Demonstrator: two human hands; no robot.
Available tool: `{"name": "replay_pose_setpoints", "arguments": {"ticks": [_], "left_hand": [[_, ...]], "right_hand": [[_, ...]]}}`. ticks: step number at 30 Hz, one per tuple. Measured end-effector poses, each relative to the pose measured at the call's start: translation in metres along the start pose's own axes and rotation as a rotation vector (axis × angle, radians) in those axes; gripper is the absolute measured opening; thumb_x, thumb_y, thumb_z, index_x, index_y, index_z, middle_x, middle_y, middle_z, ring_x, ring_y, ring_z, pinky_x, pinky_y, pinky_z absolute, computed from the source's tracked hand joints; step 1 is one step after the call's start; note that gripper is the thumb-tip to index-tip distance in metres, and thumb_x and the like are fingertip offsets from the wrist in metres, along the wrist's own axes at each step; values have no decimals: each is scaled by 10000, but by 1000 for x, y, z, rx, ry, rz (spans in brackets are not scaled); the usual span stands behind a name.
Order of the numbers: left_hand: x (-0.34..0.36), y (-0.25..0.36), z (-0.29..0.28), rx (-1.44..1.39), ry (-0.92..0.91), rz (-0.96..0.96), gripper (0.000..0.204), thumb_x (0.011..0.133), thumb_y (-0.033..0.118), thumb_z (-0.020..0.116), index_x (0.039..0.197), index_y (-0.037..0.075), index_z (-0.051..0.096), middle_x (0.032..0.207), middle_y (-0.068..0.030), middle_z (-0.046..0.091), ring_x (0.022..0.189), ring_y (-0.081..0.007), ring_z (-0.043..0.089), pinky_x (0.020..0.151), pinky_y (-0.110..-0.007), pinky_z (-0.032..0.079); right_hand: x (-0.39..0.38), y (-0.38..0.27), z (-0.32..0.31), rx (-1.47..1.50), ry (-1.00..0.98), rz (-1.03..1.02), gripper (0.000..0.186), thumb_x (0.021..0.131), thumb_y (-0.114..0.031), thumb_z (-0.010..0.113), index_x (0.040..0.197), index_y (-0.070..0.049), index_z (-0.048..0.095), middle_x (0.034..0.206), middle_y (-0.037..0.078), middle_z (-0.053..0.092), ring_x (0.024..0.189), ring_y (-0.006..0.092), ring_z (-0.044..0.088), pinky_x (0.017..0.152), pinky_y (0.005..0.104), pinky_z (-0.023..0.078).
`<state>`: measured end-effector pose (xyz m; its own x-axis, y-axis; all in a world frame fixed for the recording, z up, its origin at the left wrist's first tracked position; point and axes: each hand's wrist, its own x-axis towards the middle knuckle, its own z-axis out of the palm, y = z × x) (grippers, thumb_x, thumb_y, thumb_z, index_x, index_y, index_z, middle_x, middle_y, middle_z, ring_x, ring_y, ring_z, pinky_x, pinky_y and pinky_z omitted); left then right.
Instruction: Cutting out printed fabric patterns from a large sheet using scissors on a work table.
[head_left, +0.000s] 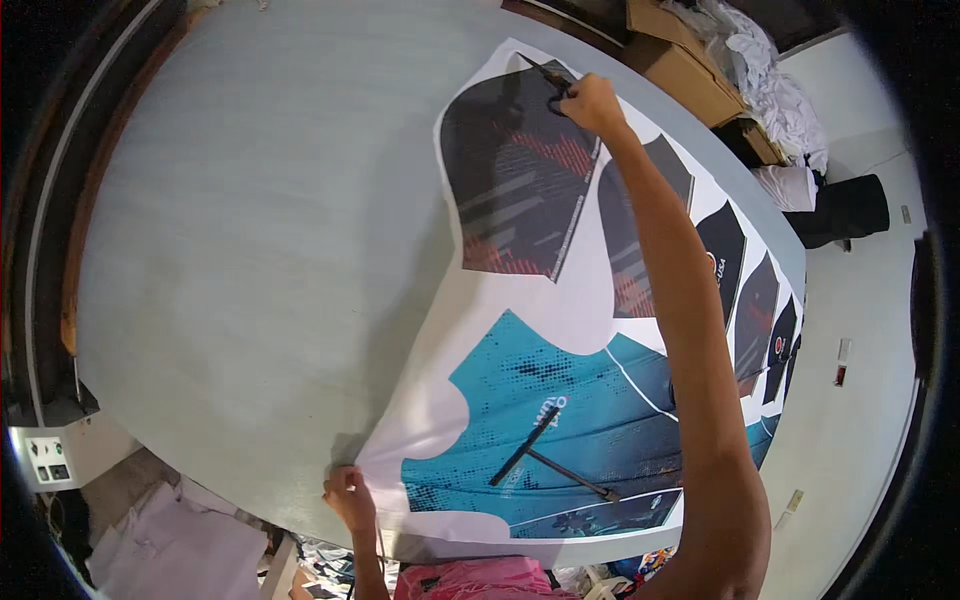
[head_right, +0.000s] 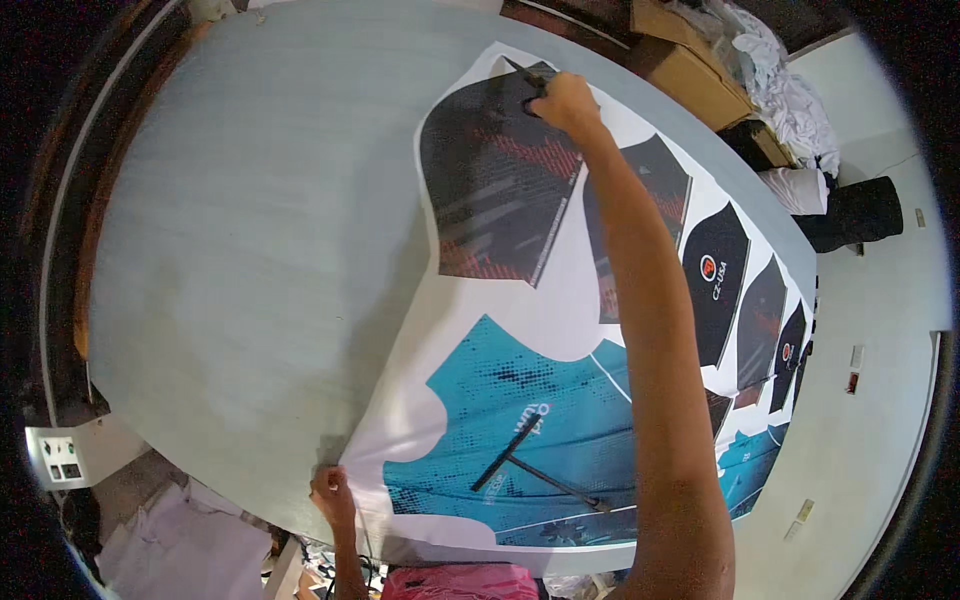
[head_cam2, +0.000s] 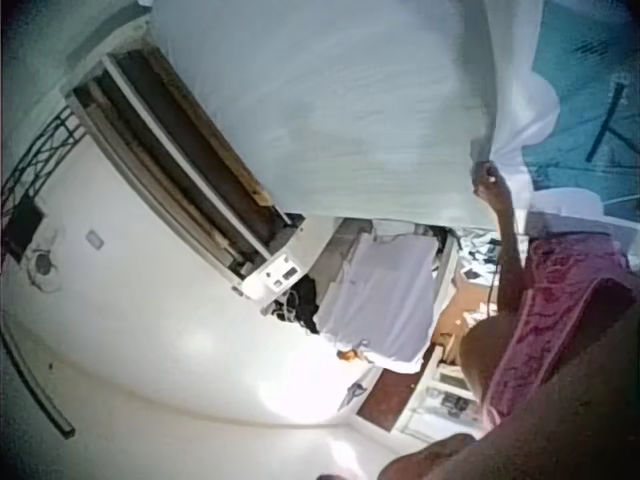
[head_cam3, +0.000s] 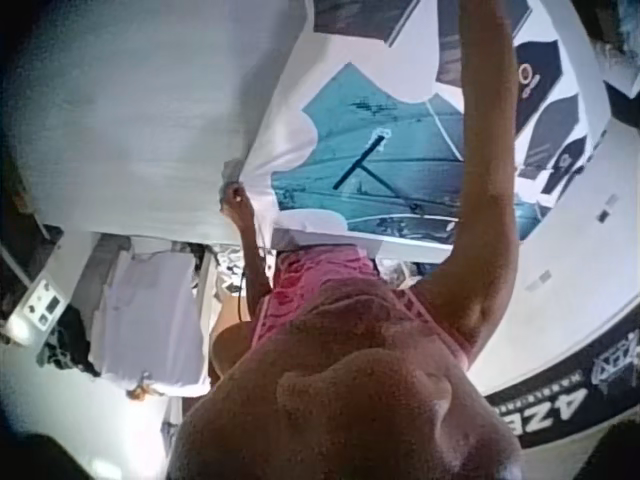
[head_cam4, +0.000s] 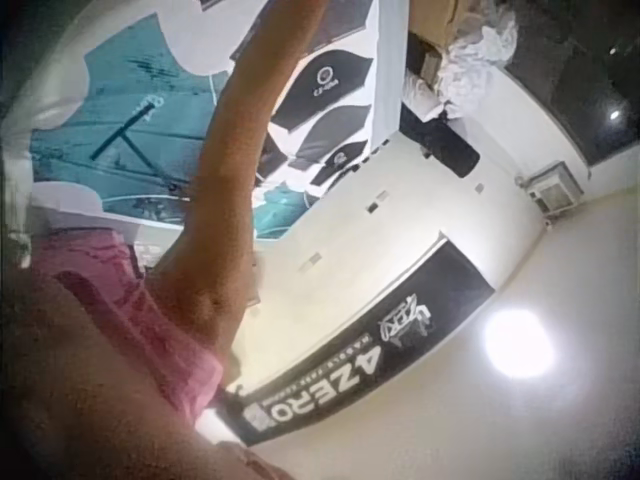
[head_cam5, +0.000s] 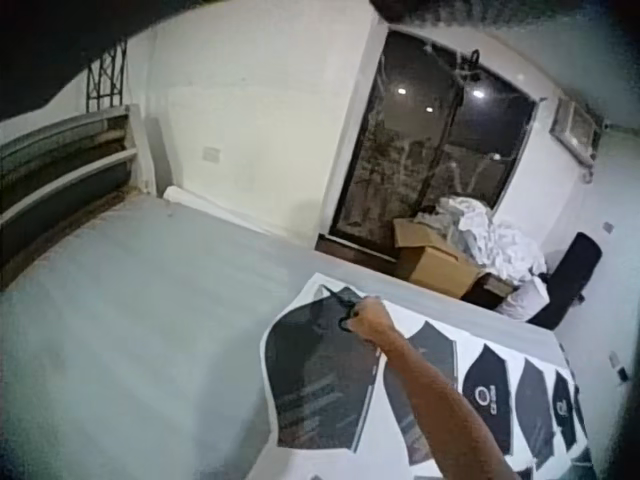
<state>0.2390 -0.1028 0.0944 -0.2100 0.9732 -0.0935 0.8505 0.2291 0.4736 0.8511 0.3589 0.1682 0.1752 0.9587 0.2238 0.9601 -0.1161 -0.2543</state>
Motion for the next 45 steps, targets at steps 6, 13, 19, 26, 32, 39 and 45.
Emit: {"name": "replay_pose_setpoints", "arguments": {"ticks": [6, 13, 19, 26, 32, 39, 45], "left_hand": [[-28, -10, 27, -29, 202, -65, 93, 866, 114, 685, 807, 55, 642, 745, -96, 635, 681, -282, 582, 627, -399, 467], [-43, 0, 62, 73, 314, -239, 44, 847, 104, 657, 826, 65, 656, 797, -102, 665, 727, -330, 625, 641, -427, 491], [-38, -45, 68, 241, 453, -159, 204, 894, 231, 637, 840, 35, 648, 820, -156, 666, 742, -354, 634, 644, -462, 490], [107, -159, 45, 712, 367, 347, 421, 982, 445, 561, 1135, 85, 715, 1071, -171, 688, 977, -341, 655, 795, -469, 538], [235, -233, 4, 711, 150, 564, 422, 988, 118, 507, 1368, -65, 519, 1238, -307, 581, 1033, -503, 590, 768, -642, 465], [224, -145, 8, 529, 371, 278, 449, 927, 361, 651, 1142, -33, 640, 1124, -201, 645, 981, -409, 620, 829, -521, 492], [93, -76, 40, 312, -37, 622, 764, 906, 525, 653, 1403, -20, 457, 1372, -260, 515, 1271, -435, 486, 1069, -506, 390]], "right_hand": [[4, 2, 11, 134, 63, -160, 388, 649, -303, 759, 808, 48, 715, 821, 286, 674, 774, 441, 673, 715, 478, 551], [17, 5, 4, 131, -60, -122, 306, 719, -302, 742, 816, -12, 733, 744, 190, 684, 703, 370, 664, 672, 446, 531], [-80, -7, 7, 617, 36, -110, 308, 729, -229, 791, 977, -49, 761, 763, 135, 704, 705, 206, 681, 680, 350, 525], [-327, -5, -3, 855, -128, 613, 378, 748, -202, 769, 1074, -14, 739, 856, 139, 738, 731, 185, 669, 714, 350, 543], [-576, -66, -55, 1184, 132, 1125, 272, 796, -125, 732, 1020, 28, 703, 681, 29, 627, 551, 66, 567, 467, 273, 461], [-794, -75, -66, 763, 317, 1204, 229, 745, -83, 685, 928, 42, 625, 696, 152, 639, 641, 240, 646, 610, 379, 501], [-935, -38, -19, 402, 580, 1460, 286, 811, -61, 637, 1075, 17, 562, 812, 249, 656, 744, 439, 654, 654, 463, 495]]}}
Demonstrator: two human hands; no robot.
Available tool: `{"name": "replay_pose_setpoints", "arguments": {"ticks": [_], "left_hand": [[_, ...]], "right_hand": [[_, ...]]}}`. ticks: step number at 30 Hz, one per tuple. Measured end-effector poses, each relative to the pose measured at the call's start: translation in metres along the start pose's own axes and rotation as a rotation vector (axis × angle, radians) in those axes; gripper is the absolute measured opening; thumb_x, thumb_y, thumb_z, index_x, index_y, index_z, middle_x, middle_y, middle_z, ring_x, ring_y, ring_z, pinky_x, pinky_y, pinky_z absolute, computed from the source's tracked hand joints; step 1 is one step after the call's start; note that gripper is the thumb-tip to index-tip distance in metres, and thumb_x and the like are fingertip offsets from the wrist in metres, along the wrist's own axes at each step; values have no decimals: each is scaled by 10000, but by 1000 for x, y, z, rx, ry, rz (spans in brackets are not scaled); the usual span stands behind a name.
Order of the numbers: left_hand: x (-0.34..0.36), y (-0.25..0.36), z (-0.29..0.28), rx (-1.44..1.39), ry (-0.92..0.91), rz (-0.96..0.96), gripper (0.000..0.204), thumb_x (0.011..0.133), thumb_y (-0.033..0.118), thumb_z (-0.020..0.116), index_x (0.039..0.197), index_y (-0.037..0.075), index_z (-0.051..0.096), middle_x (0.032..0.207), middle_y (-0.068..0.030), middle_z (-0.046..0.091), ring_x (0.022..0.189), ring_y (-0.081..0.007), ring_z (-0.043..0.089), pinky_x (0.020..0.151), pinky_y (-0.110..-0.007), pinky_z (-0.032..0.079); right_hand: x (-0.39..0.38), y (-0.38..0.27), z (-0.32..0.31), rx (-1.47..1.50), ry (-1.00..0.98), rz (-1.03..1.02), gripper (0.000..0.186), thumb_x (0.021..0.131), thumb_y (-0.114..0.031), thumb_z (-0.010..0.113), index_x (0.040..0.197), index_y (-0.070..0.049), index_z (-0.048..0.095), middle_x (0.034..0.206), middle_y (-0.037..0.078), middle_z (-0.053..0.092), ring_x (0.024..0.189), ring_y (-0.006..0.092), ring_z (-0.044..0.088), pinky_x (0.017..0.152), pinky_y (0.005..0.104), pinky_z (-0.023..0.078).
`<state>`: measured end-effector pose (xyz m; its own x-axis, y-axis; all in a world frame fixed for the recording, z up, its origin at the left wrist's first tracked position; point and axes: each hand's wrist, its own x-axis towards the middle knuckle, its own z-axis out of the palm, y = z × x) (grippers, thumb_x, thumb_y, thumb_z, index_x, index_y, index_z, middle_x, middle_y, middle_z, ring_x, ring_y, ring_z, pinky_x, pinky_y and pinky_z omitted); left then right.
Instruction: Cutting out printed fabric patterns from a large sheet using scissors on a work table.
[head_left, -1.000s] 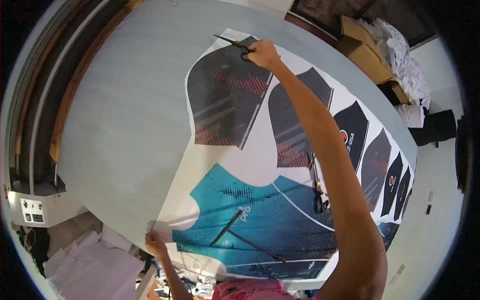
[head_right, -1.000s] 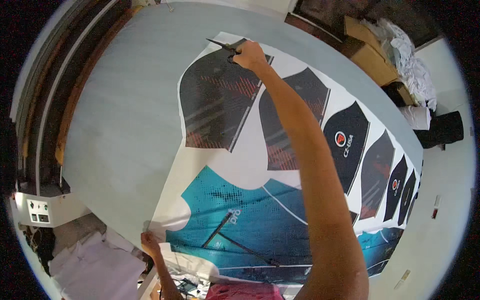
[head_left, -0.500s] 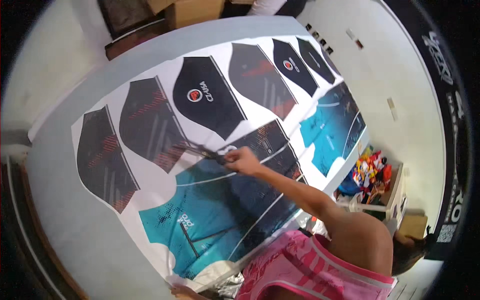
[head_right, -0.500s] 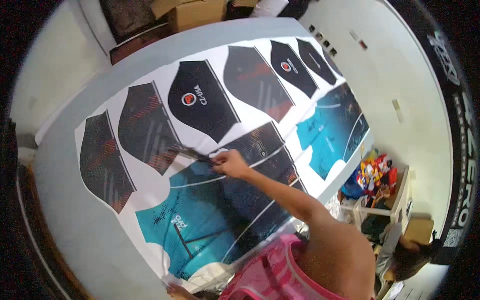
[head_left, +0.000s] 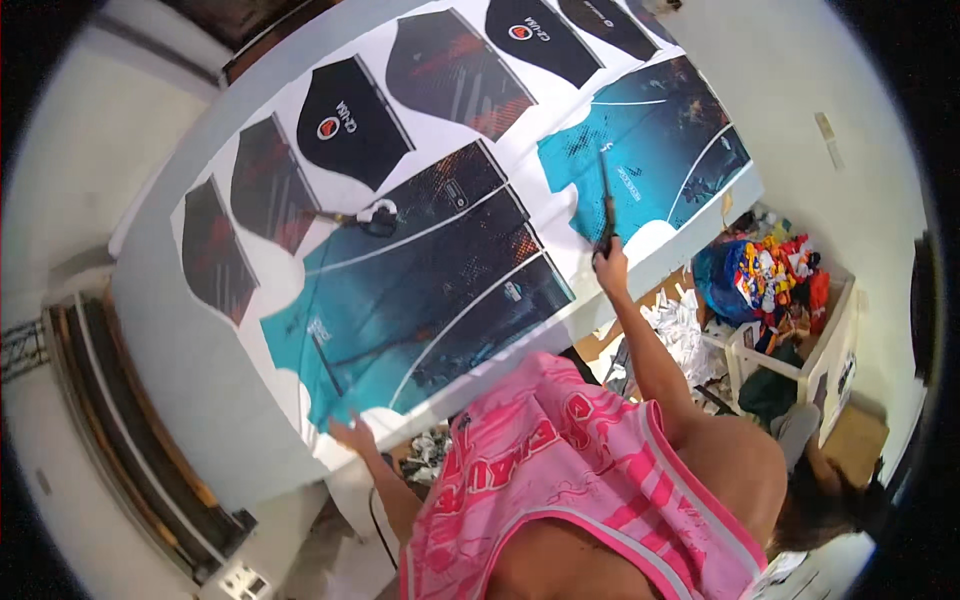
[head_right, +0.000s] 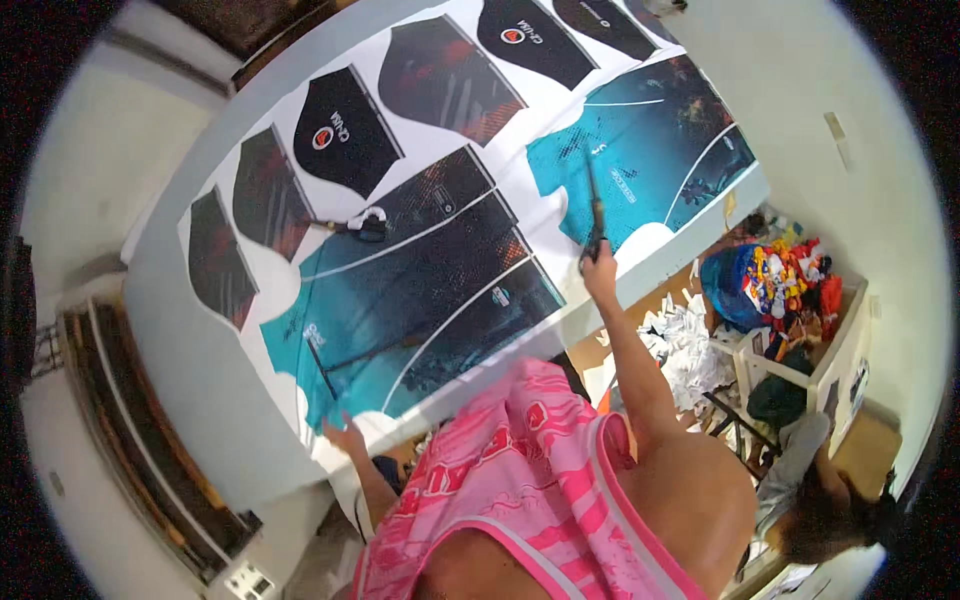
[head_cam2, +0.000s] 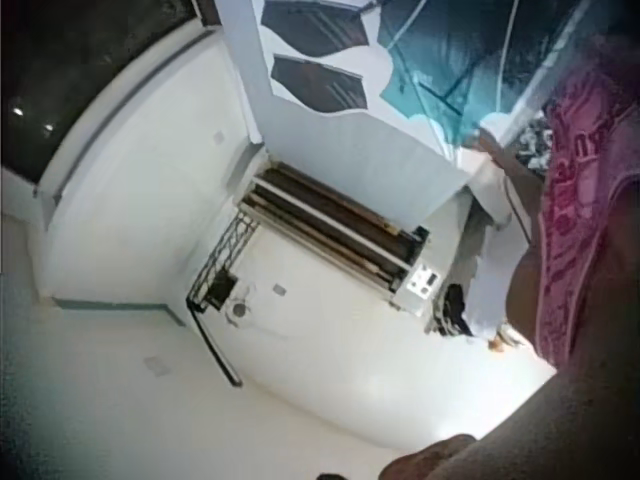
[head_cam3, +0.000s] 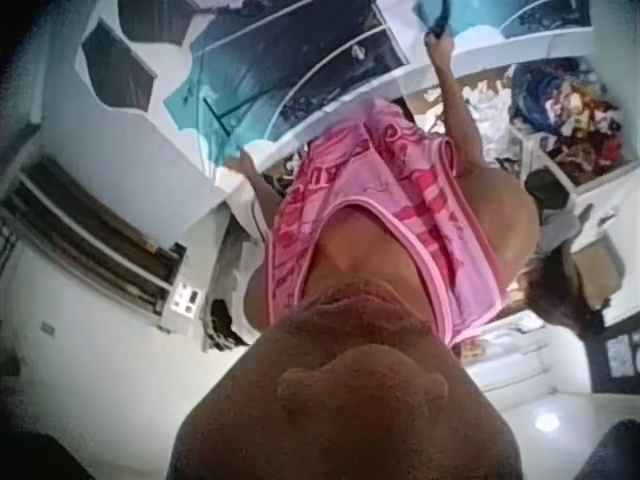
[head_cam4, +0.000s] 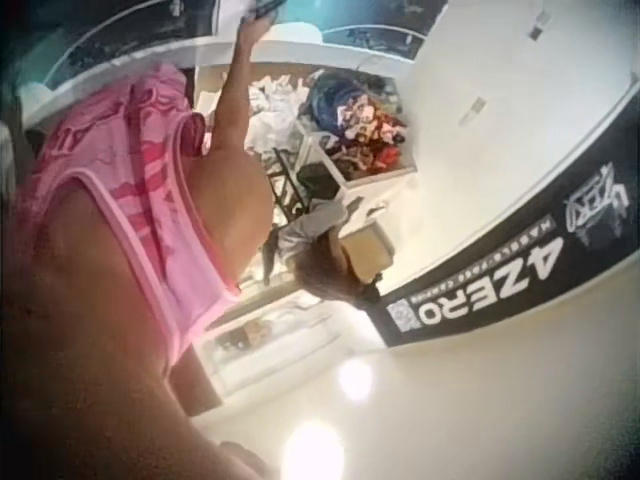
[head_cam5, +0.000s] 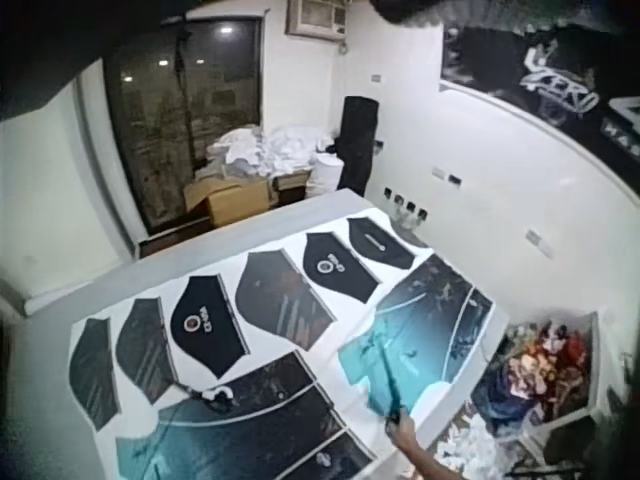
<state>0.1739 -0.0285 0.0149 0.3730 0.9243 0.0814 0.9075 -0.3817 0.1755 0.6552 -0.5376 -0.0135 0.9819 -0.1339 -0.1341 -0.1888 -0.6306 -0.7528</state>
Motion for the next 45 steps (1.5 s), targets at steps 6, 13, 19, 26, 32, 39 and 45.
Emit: {"name": "replay_pose_setpoints", "arguments": {"ticks": [6, 13, 19, 26, 32, 39, 45], "left_hand": [[-58, 64, 0, -19, -157, 117, 805, 897, 479, 681, 1443, -45, 405, 1420, -296, 463, 1323, -449, 430, 1116, -511, 343], [-89, 103, 25, -105, -167, 147, 770, 917, 461, 647, 1440, -52, 411, 1424, -300, 455, 1331, -444, 424, 1120, -517, 342], [-37, 189, 44, -106, -46, 178, 660, 895, 467, 658, 1359, 16, 526, 1385, -273, 514, 1319, -418, 453, 1094, -526, 365], [39, 162, 83, -48, -67, -586, 704, 841, 594, 652, 1214, -1, 601, 1059, -236, 702, 900, -445, 683, 790, -524, 553], [51, 123, 126, 15, -72, -247, 475, 836, 425, 653, 882, -44, 712, 909, -243, 720, 805, -430, 689, 708, -551, 532], [63, 126, 110, -189, 151, -521, 400, 941, 298, 522, 1072, -79, 555, 916, -307, 662, 724, -452, 676, 609, -564, 554], [62, 236, 36, -448, 276, -129, 339, 1052, 235, 414, 1095, -73, 549, 936, -276, 647, 832, -423, 656, 705, -529, 535]], "right_hand": [[22, 69, -27, 28, 219, 93, 331, 831, -96, 627, 1132, 9, 537, 913, 247, 670, 831, 431, 656, 744, 484, 507], [8, 89, -33, 148, 168, 181, 362, 838, -92, 601, 1177, 22, 549, 1003, 225, 672, 922, 381, 667, 833, 458, 508], [2, 108, -31, -98, 163, 73, 457, 844, -159, 629, 1248, 34, 540, 1101, 254, 663, 992, 432, 649, 866, 489, 502], [15, 127, -36, -149, 54, 168, 469, 858, -183, 603, 1275, 21, 536, 1127, 254, 661, 1022, 436, 639, 902, 506, 490], [-2, 109, -33, -62, 73, 125, 310, 859, -176, 595, 1119, -9, 568, 1014, 232, 665, 949, 405, 648, 853, 486, 490], [-29, 66, -17, -46, 229, 188, 293, 853, -169, 635, 1084, -13, 546, 890, 246, 673, 852, 463, 653, 763, 525, 507], [-44, 48, -16, -12, 202, 220, 258, 854, -119, 622, 1053, -7, 501, 853, 246, 662, 798, 470, 638, 723, 545, 473]]}}
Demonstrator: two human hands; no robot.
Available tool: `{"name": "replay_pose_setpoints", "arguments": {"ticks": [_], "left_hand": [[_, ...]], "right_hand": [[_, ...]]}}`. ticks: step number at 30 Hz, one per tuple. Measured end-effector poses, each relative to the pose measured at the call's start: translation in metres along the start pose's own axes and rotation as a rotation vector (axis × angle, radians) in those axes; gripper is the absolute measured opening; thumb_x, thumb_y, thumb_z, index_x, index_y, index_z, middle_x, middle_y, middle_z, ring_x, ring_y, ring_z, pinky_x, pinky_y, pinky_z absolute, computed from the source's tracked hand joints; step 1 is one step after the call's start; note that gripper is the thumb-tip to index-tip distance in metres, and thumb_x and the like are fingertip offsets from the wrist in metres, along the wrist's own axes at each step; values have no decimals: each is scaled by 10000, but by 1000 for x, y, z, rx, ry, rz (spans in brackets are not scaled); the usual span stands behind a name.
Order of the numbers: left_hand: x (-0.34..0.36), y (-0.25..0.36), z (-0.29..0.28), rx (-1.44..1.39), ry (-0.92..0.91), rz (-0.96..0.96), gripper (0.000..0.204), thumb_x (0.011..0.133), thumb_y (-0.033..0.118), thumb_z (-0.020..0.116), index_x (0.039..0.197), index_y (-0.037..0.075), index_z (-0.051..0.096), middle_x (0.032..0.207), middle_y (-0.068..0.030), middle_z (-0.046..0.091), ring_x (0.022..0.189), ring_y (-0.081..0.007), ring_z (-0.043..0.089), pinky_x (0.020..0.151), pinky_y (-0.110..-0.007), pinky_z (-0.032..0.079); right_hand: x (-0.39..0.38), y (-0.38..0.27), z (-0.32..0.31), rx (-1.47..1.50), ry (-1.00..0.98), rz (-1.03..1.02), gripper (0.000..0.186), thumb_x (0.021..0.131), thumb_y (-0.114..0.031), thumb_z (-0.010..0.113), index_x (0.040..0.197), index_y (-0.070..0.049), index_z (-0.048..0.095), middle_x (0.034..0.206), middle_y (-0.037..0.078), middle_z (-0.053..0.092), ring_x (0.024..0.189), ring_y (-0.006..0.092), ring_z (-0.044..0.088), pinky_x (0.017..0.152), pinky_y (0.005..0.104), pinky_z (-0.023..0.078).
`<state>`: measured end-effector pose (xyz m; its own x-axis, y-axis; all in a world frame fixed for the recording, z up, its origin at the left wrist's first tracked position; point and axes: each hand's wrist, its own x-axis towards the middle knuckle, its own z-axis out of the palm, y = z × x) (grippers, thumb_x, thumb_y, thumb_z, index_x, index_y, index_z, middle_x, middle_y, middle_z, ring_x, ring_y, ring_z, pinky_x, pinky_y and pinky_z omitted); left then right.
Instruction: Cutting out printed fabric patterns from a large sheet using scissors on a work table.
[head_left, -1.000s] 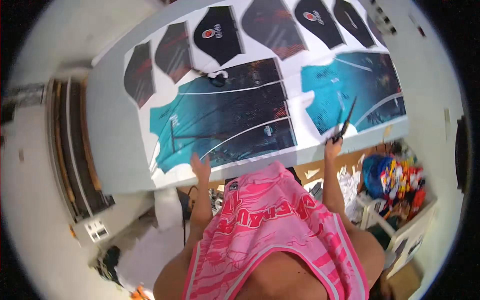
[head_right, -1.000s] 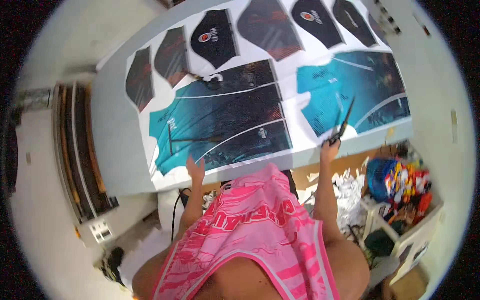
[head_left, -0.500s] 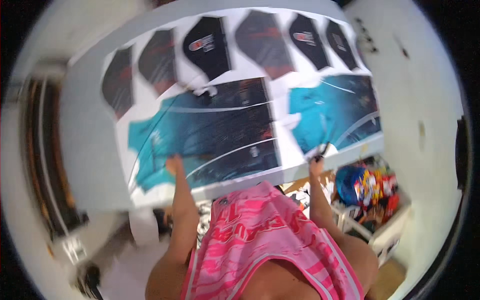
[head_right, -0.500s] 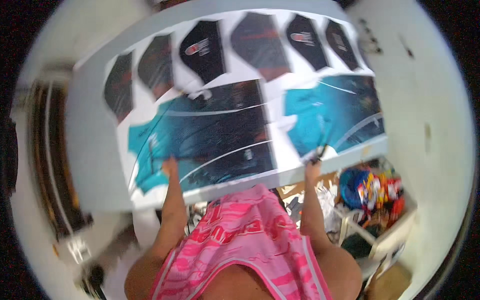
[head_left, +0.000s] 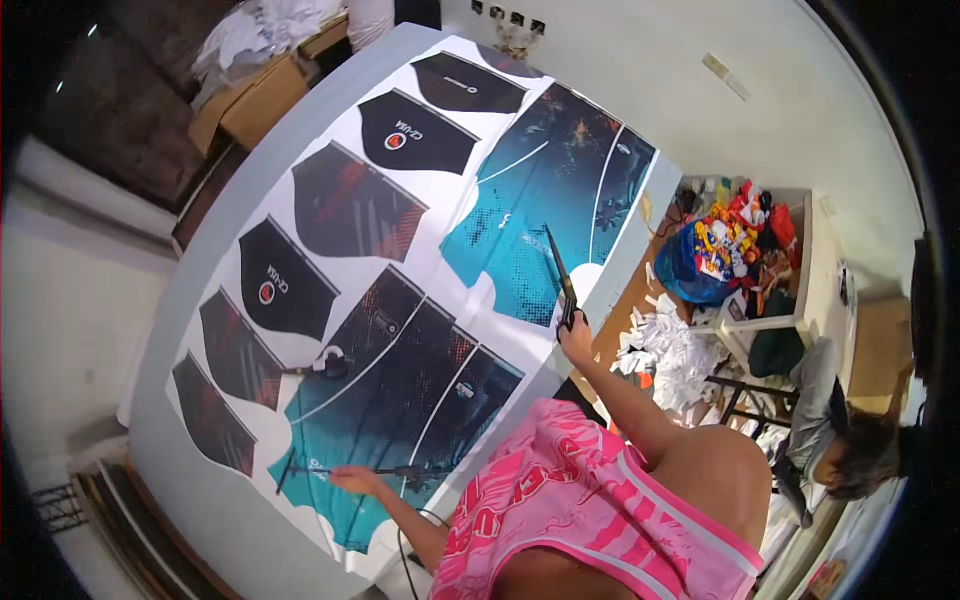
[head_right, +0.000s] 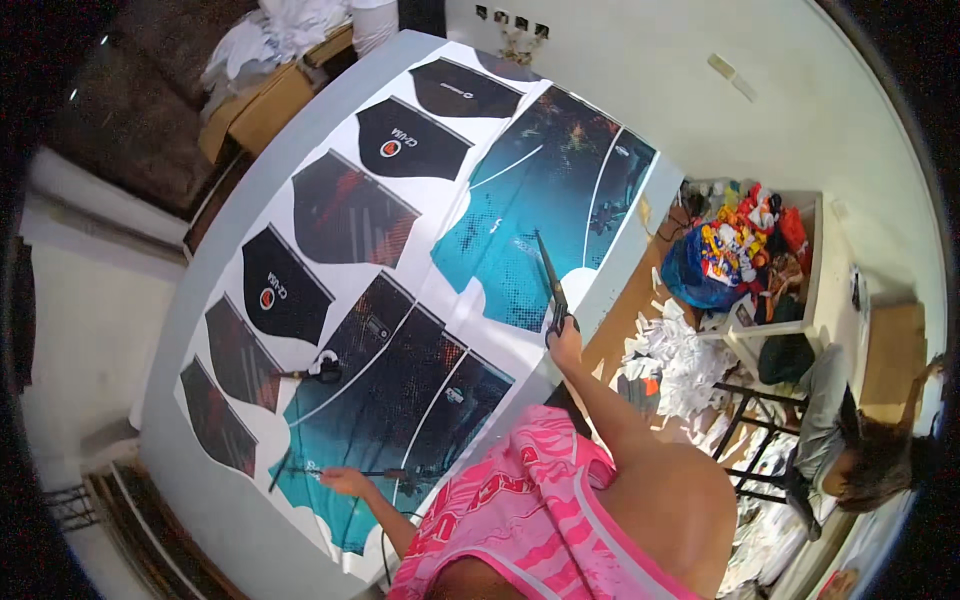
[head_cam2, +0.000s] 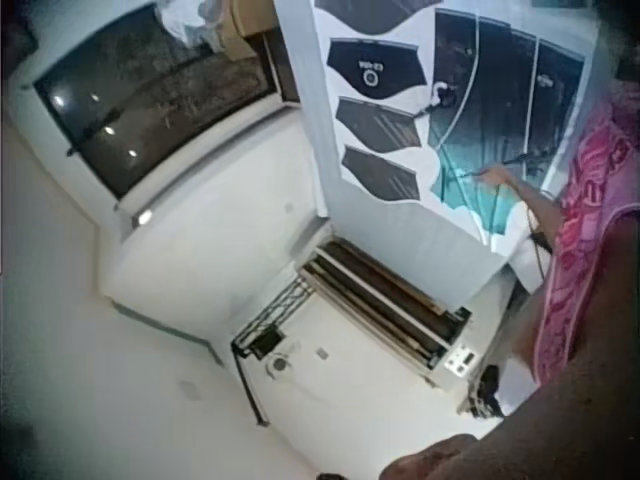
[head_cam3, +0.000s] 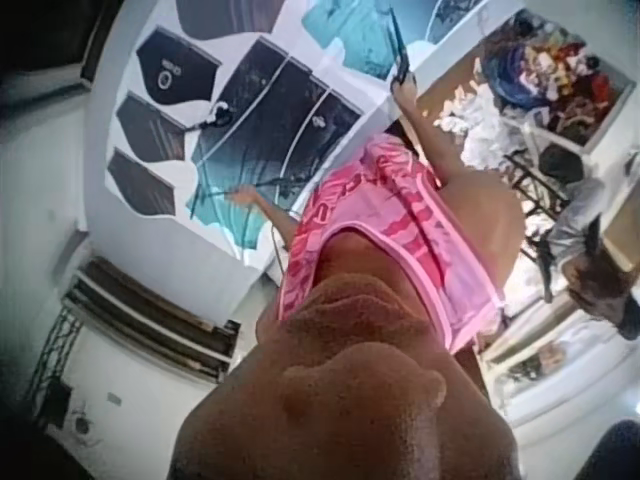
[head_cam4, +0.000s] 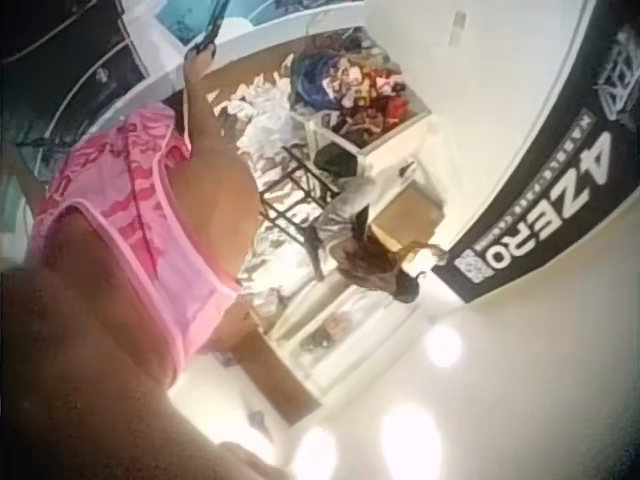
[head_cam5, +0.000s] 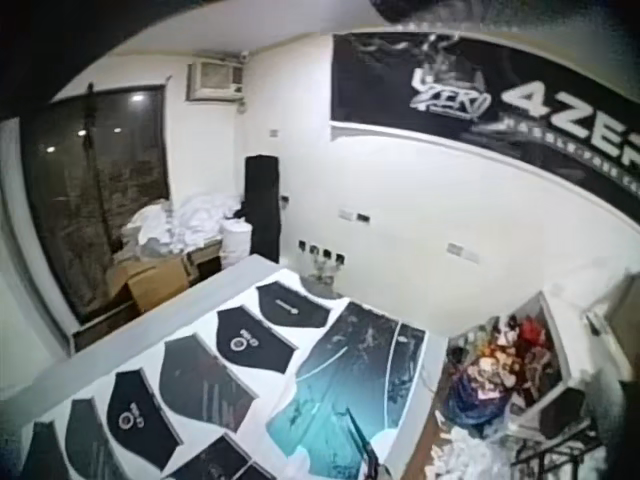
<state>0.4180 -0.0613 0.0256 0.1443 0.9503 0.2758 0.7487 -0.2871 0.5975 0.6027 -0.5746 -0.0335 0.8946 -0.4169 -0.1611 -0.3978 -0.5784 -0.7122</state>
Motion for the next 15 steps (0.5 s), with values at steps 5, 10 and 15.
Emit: {"name": "replay_pose_setpoints", "arguments": {"ticks": [5, 10, 15], "left_hand": [[-51, 154, 40, -201, -381, 498, 306, 1038, 225, 482, 1109, -45, 607, 926, -236, 653, 772, -342, 612, 708, -418, 507], [-198, 320, 121, -388, -734, 726, 284, 1006, 197, 527, 1163, -23, 615, 985, -250, 666, 858, -371, 655, 754, -439, 496], [-344, 438, 212, -403, -1057, 996, 276, 1010, 173, 533, 1200, -22, 579, 967, -275, 648, 880, -450, 625, 745, -480, 481]], "right_hand": [[-1, 2, -19, 82, -47, 81, 250, 862, -122, 621, 1055, -17, 502, 836, 246, 654, 786, 474, 633, 707, 552, 472], [88, 23, -70, 129, 117, 95, 307, 873, -127, 617, 1149, -37, 519, 828, 261, 640, 788, 478, 630, 681, 551, 474], [310, 59, -123, 112, 339, 70, 313, 959, -229, 611, 1182, -37, 504, 916, 284, 670, 860, 495, 644, 713, 533, 495]]}}
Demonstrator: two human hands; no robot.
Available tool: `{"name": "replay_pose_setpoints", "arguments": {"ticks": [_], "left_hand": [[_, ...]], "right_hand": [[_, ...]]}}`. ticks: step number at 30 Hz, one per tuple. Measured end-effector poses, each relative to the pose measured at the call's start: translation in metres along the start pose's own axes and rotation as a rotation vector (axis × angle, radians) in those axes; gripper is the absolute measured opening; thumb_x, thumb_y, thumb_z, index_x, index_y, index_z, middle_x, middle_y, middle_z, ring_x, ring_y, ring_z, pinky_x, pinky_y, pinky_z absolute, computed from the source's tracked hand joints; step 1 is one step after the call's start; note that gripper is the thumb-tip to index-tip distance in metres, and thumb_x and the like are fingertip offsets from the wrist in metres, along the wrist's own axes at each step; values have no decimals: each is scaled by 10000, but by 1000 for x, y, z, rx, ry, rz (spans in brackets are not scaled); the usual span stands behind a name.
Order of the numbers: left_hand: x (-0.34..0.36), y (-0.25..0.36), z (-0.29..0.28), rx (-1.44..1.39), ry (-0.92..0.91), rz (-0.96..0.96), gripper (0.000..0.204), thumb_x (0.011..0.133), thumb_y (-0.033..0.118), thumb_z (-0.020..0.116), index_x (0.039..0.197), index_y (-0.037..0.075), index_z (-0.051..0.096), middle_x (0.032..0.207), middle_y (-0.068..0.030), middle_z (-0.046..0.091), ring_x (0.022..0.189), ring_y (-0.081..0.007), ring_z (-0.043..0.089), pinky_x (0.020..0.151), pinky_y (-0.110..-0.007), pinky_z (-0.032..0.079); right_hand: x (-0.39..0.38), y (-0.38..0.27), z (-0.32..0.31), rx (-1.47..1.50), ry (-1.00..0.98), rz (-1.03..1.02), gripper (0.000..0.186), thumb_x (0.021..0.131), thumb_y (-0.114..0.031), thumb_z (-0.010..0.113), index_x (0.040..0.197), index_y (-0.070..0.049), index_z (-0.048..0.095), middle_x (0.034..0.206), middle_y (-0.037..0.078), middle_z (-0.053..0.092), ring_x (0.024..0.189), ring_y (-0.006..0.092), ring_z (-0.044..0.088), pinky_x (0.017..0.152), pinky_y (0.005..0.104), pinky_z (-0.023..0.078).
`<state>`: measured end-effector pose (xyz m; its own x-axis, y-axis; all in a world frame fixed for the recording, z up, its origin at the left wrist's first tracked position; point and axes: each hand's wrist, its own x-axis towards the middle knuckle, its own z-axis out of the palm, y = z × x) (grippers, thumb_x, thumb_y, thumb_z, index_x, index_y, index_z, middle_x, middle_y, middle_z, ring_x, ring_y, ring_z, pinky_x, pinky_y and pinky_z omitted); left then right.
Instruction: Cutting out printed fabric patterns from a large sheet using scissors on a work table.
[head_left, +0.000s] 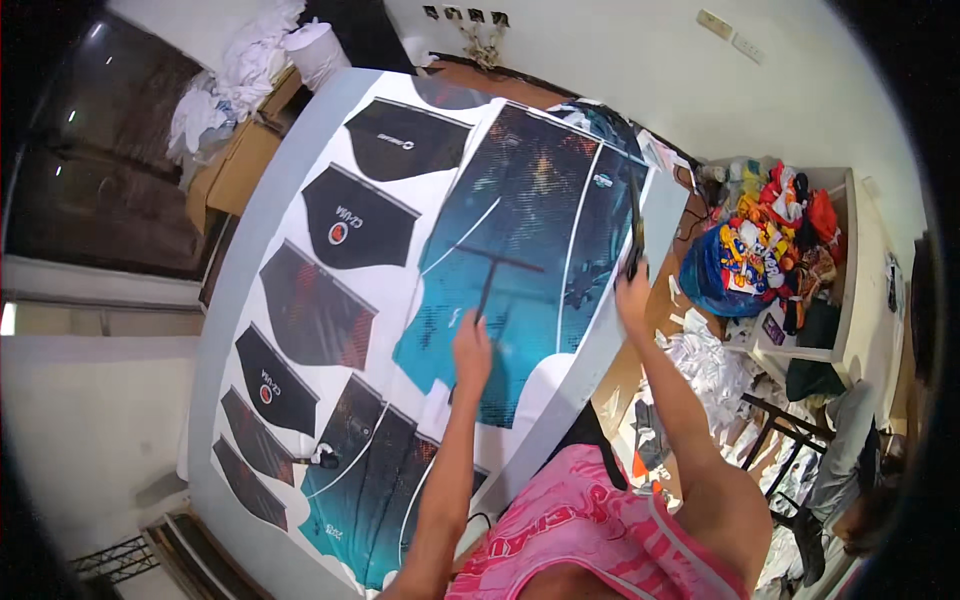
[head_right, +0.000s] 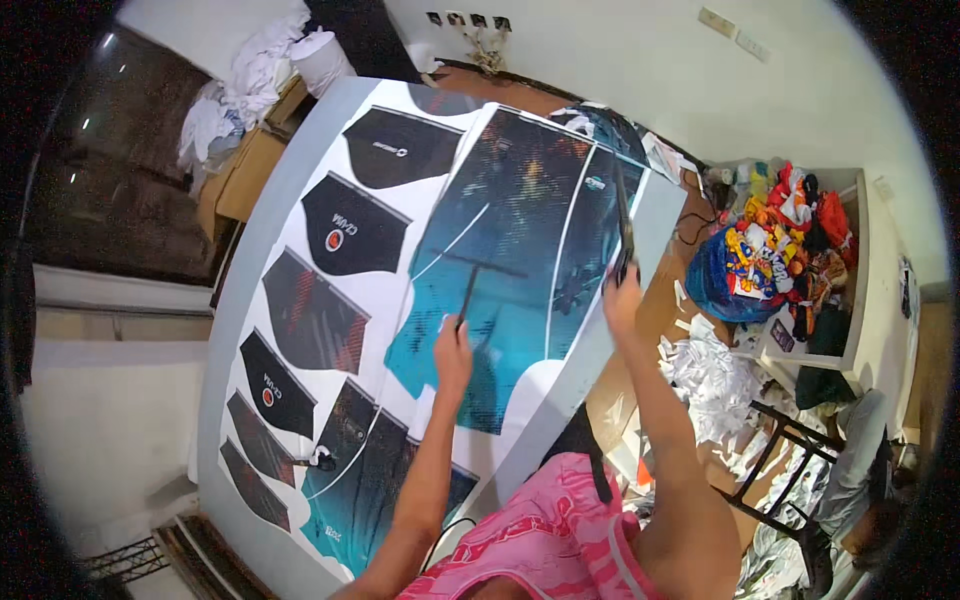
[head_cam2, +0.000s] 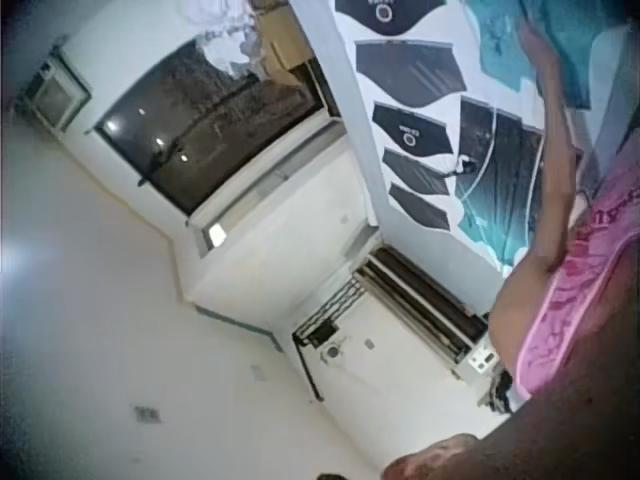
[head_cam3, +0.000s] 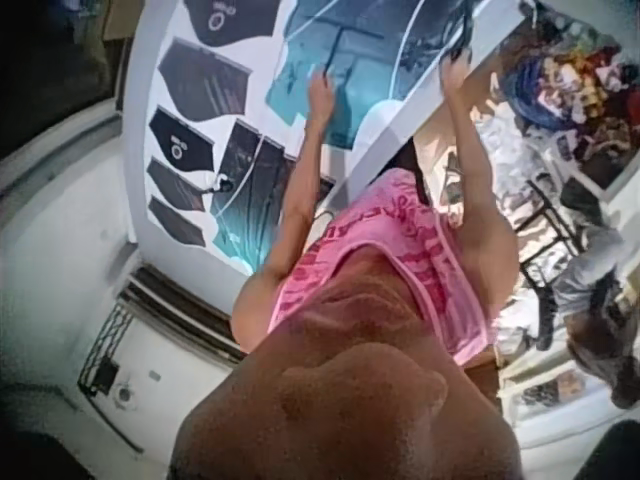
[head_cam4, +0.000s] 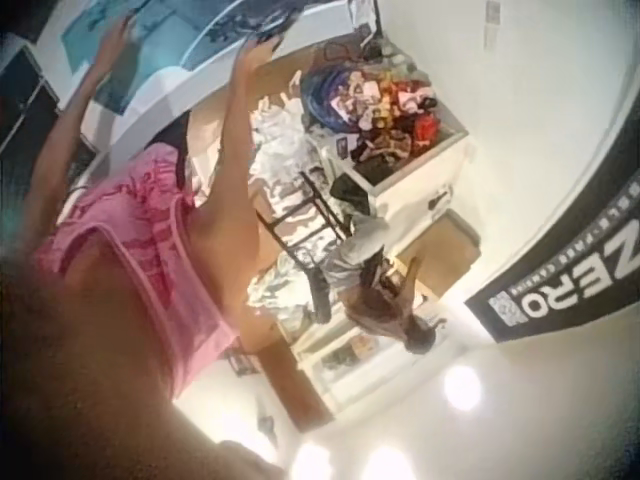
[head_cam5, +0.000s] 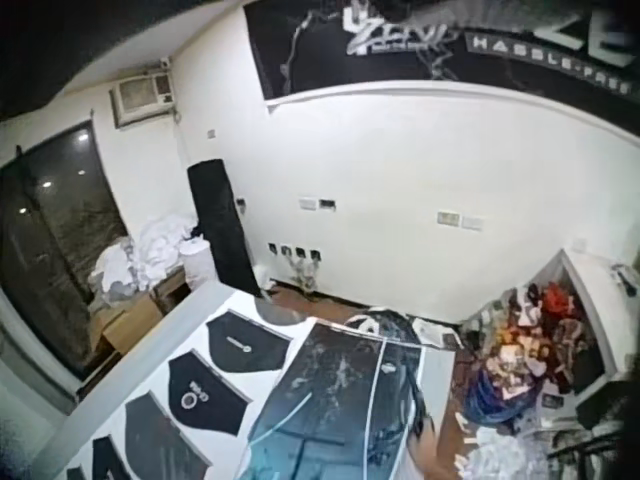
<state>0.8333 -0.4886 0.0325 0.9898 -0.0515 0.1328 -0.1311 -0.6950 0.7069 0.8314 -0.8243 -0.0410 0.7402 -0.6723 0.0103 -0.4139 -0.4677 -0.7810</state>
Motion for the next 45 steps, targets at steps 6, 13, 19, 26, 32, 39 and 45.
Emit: {"name": "replay_pose_setpoints", "arguments": {"ticks": [6, 13, 19, 26, 32, 39, 45], "left_hand": [[93, 45, 120, -80, -153, 74, 215, 1013, 166, 532, 1151, 7, 580, 868, -269, 638, 794, -463, 623, 681, -479, 487], [138, 49, 153, -37, -229, 34, 196, 1012, 164, 536, 1126, 8, 572, 837, -263, 636, 784, -456, 634, 678, -476, 493], [150, 36, 141, 37, -196, -10, 200, 1008, 162, 542, 1133, 7, 566, 877, -271, 647, 822, -452, 650, 686, -485, 496], [163, 26, 132, 55, -159, -43, 209, 1009, 161, 541, 1138, -2, 559, 926, -281, 657, 853, -459, 653, 706, -490, 504], [174, 29, 130, 5, -128, -33, 211, 1011, 162, 539, 1139, -5, 554, 937, -285, 657, 863, -468, 649, 720, -495, 507], [185, 38, 145, 14, -201, 5, 200, 1012, 163, 533, 1134, 5, 550, 936, -284, 655, 870, -477, 642, 719, -509, 503], [195, 41, 164, 35, -256, 18, 178, 1013, 172, 520, 1102, 18, 531, 902, -282, 648, 859, -489, 635, 716, -545, 490]], "right_hand": [[183, 27, 22, 62, 3, -102, 318, 974, -296, 600, 1098, -23, 495, 902, 294, 656, 836, 499, 634, 709, 546, 469], [206, 43, 9, -201, -231, -124, 283, 891, -149, 584, 1126, -27, 482, 889, 284, 654, 800, 494, 635, 721, 570, 484], [195, 28, 0, -271, -259, -132, 353, 858, -95, 565, 1189, -29, 463, 943, 286, 654, 849, 487, 633, 749, 567, 496], [209, 36, 16, -243, -344, -128, 460, 849, -64, 570, 1287, -11, 443, 1049, 278, 647, 935, 473, 623, 801, 547, 496], [177, 56, -20, -279, -192, -278, 493, 843, -24, 561, 1321, 5, 449, 1225, 282, 586, 984, 470, 608, 811, 529, 492], [158, 72, -43, -283, -194, -108, 580, 853, -43, 548, 1413, -25, 397, 1107, 280, 637, 931, 482, 620, 792, 535, 490], [151, 110, -60, -360, -277, 7, 402, 877, -81, 533, 1270, -7, 489, 1049, 280, 654, 913, 498, 620, 791, 558, 480]]}}
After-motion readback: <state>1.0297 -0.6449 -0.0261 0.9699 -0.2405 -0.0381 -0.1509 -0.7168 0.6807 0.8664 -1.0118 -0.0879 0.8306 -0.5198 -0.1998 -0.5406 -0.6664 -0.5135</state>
